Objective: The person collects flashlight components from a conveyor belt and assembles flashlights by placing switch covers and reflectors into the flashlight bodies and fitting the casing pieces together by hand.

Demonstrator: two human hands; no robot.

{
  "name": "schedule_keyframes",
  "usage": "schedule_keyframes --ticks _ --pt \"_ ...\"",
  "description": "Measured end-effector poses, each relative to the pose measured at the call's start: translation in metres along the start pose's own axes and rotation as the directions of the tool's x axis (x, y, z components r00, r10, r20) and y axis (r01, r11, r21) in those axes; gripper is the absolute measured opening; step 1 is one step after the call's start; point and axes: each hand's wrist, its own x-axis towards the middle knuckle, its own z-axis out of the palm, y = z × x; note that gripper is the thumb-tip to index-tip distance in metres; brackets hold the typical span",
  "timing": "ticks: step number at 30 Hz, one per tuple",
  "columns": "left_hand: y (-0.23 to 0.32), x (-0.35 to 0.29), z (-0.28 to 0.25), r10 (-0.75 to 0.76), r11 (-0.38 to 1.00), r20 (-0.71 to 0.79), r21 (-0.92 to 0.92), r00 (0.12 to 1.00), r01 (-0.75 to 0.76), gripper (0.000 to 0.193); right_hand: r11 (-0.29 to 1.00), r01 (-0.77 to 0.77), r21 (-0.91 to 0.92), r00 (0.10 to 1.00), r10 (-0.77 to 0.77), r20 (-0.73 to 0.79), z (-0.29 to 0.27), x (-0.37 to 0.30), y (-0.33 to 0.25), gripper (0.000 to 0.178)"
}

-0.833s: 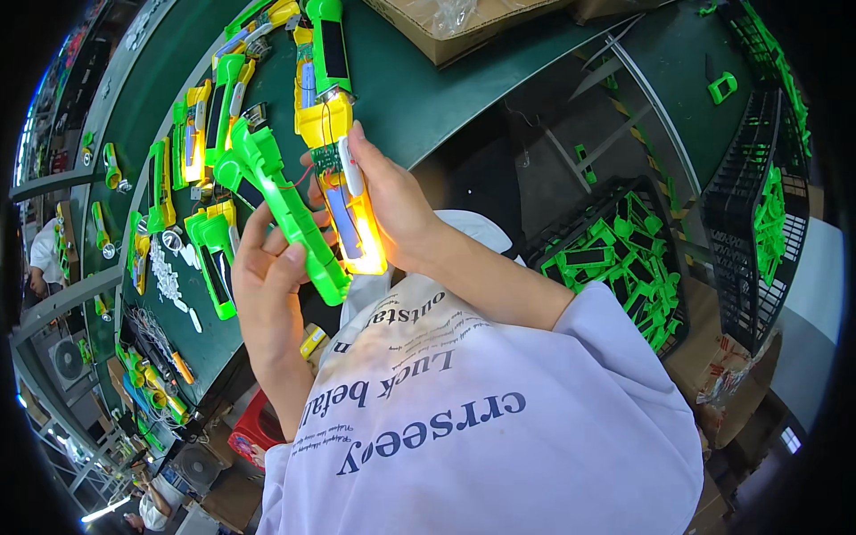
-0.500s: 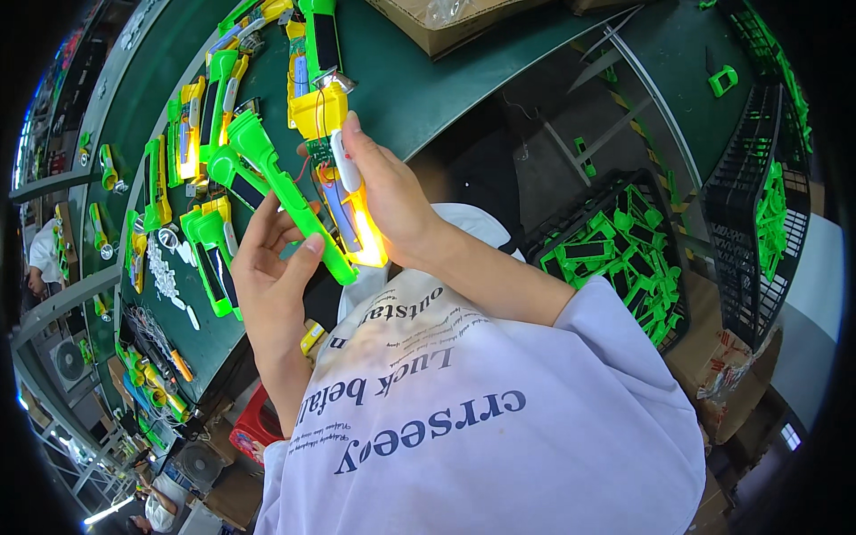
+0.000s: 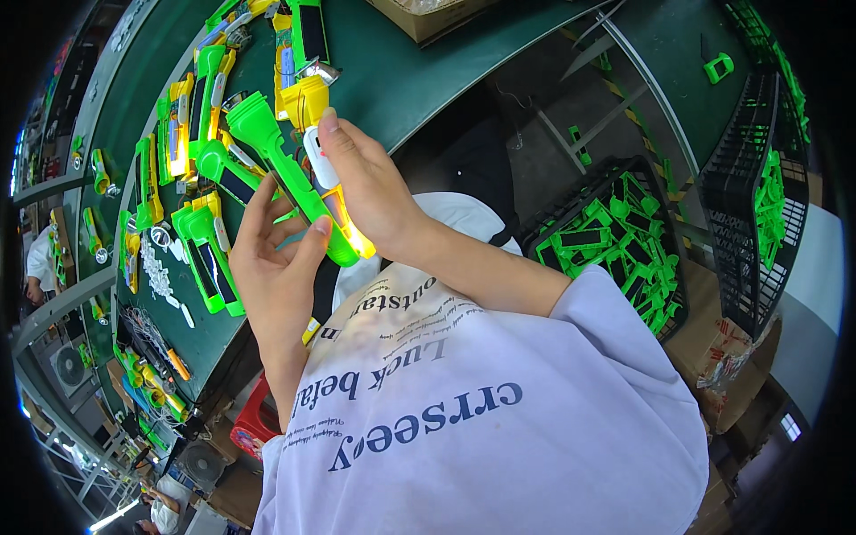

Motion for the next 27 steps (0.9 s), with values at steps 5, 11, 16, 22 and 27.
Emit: schedule_keyframes --ticks 5,11,16,22,27 --pt "-0.004 0.001 0.001 -0.051 0.997 0.081 -0.054 0.995 0.056 0.062 1.0 -0.017 0.013 1.0 0.017 0.018 0.001 0.0 -0.002 0.044" --pt "-0.008 0.001 0.002 -0.002 0.998 0.062 -0.055 0.998 0.006 0.064 0.999 -0.034 0.013 0.999 0.034 -0.004 0.002 -0.002 -0.001 0.046" --pt "-0.009 0.0 0.004 -0.047 0.996 0.097 -0.065 0.994 0.054 0.066 0.997 -0.019 -0.069 1.0 0.02 0.009 -0.004 -0.003 0.001 0.048" --pt "-0.017 0.003 0.005 0.054 0.998 0.075 0.005 0.996 -0.055 0.062 0.985 0.013 -0.175 1.0 -0.01 0.021 -0.003 -0.007 -0.001 0.047" --pt "-0.044 0.004 0.007 0.08 0.996 -0.04 -0.04 0.996 -0.081 0.055 0.98 0.048 -0.193 0.997 -0.036 0.063 -0.004 -0.003 0.01 0.046"
